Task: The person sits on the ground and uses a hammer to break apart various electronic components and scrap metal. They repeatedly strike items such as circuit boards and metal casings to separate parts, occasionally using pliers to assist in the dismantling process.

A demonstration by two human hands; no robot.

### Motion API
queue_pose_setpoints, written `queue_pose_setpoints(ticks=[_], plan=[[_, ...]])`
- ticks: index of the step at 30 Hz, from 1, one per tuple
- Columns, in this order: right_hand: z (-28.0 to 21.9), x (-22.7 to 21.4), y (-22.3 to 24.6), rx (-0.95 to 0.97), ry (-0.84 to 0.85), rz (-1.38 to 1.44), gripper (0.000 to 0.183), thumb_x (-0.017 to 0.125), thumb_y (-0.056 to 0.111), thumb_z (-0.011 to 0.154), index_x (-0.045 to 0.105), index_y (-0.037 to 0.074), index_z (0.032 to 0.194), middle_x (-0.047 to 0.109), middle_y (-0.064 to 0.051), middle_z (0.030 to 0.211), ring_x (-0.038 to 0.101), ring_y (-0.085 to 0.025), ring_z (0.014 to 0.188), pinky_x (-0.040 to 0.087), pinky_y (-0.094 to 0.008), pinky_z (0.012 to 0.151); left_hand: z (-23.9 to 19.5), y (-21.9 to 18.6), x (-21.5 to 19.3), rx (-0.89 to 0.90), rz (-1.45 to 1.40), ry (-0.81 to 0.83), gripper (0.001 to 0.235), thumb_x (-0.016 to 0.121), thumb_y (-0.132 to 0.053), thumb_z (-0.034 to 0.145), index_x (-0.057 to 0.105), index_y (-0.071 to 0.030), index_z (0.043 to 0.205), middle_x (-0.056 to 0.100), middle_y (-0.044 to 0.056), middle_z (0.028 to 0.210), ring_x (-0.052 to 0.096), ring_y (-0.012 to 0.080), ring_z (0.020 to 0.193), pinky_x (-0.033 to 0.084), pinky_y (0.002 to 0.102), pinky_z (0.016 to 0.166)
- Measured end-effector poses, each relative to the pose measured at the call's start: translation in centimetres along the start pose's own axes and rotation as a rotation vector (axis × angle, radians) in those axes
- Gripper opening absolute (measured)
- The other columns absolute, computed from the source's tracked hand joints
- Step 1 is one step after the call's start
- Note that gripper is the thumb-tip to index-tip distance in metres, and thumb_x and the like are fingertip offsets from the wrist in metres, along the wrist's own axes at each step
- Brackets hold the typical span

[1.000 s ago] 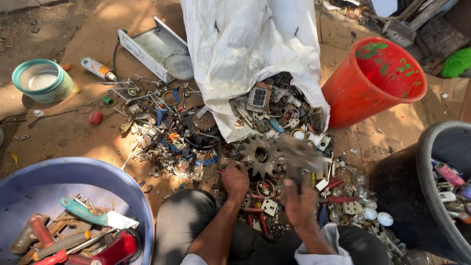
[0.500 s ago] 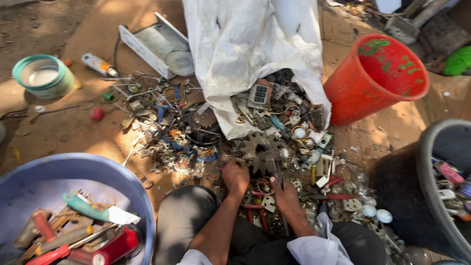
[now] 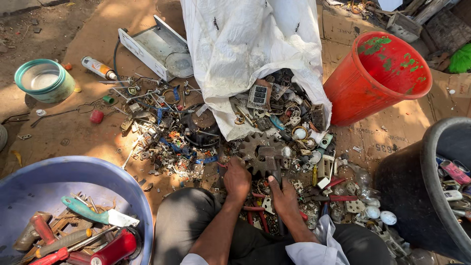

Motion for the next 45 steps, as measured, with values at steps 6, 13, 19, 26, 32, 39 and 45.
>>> queue_pose_setpoints(ticks=[6, 13, 19, 26, 32, 39, 45], plan=[[-0.3, -0.1, 0.4, -0.17, -0.061, -0.165, 0.057, 0.058, 0.056, 0.097, 0.069, 0.001, 0.095, 0.062, -0.008, 0.065, 0.061, -0.021, 0.059, 0.049, -0.04, 0.057, -0.3, 1.5, 1.0, 0.133, 0.153, 0.034, 0.015, 0.059, -0.009, 0.088, 0.054, -0.003, 0.101, 0.066, 0.022, 0.094, 0.068, 0.0435, 0.08, 0.053, 0.056, 0.07], [-1.4, -0.4, 2.3, -0.157, -0.049, -0.463, 0.059, 0.055, 0.058, 0.097, 0.064, 0.0, 0.105, 0.069, -0.021, 0.07, 0.071, -0.04, 0.069, 0.052, -0.052, 0.066, -0.2, 1.9, 1.6, 0.151, 0.204, 0.047, 0.014, 0.061, -0.007, 0.086, 0.056, -0.005, 0.099, 0.068, 0.019, 0.088, 0.069, 0.042, 0.077, 0.054, 0.055, 0.069], [-1.6, 0.2, 3.3, -0.035, 0.07, -0.61, 0.057, 0.048, 0.056, 0.099, 0.057, 0.001, 0.113, 0.069, -0.018, 0.068, 0.073, -0.039, 0.064, 0.056, -0.053, 0.062, -0.1, 2.0, 1.6, 0.052, 0.242, 0.207, 0.022, 0.058, -0.006, 0.089, 0.055, -0.003, 0.111, 0.069, 0.02, 0.093, 0.072, 0.0378, 0.075, 0.058, 0.05, 0.065], [-1.5, -0.6, 3.0, -0.113, 0.006, -0.499, 0.059, 0.047, 0.059, 0.098, 0.062, 0.002, 0.107, 0.07, -0.02, 0.067, 0.072, -0.039, 0.063, 0.054, -0.053, 0.062, -0.1, 2.2, 2.1, 0.136, 0.211, 0.045, 0.021, 0.055, -0.007, 0.087, 0.059, -0.005, 0.108, 0.071, 0.022, 0.095, 0.071, 0.0415, 0.082, 0.056, 0.054, 0.072], [-0.8, -0.5, 2.7, -0.221, -0.081, -0.611, 0.067, 0.046, 0.056, 0.102, 0.049, -0.009, 0.121, 0.07, -0.025, 0.074, 0.071, -0.042, 0.065, 0.057, -0.053, 0.058, 0.2, 2.4, 2.0, 0.117, 0.224, 0.055, 0.019, 0.053, -0.007, 0.09, 0.059, -0.006, 0.108, 0.071, 0.022, 0.097, 0.071, 0.0423, 0.083, 0.055, 0.055, 0.074], [0.7, -0.4, 1.4, -0.01, -0.014, -0.467, 0.056, 0.05, 0.056, 0.098, 0.061, 0.002, 0.107, 0.072, -0.023, 0.075, 0.073, -0.039, 0.066, 0.054, -0.054, 0.062, 0.0, 2.3, 1.8, 0.119, 0.204, 0.04, 0.017, 0.055, -0.008, 0.088, 0.059, -0.006, 0.104, 0.071, 0.022, 0.095, 0.07, 0.0434, 0.081, 0.055, 0.056, 0.069], [0.0, -0.1, 0.3, -0.185, -0.062, -0.352, 0.056, 0.052, 0.058, 0.1, 0.062, 0.002, 0.098, 0.065, -0.013, 0.064, 0.066, -0.026, 0.054, 0.05, -0.044, 0.052, 0.2, 2.1, 2.0, 0.058, 0.193, 0.126, 0.012, 0.051, -0.007, 0.094, 0.058, -0.005, 0.103, 0.071, 0.019, 0.093, 0.073, 0.0375, 0.077, 0.058, 0.053, 0.069]])
Point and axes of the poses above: each hand's wrist, its own z-axis towards the middle knuckle, its own x-axis out of the palm, y = z × x, the point moved 3 cm from there along z, towards the middle knuckle
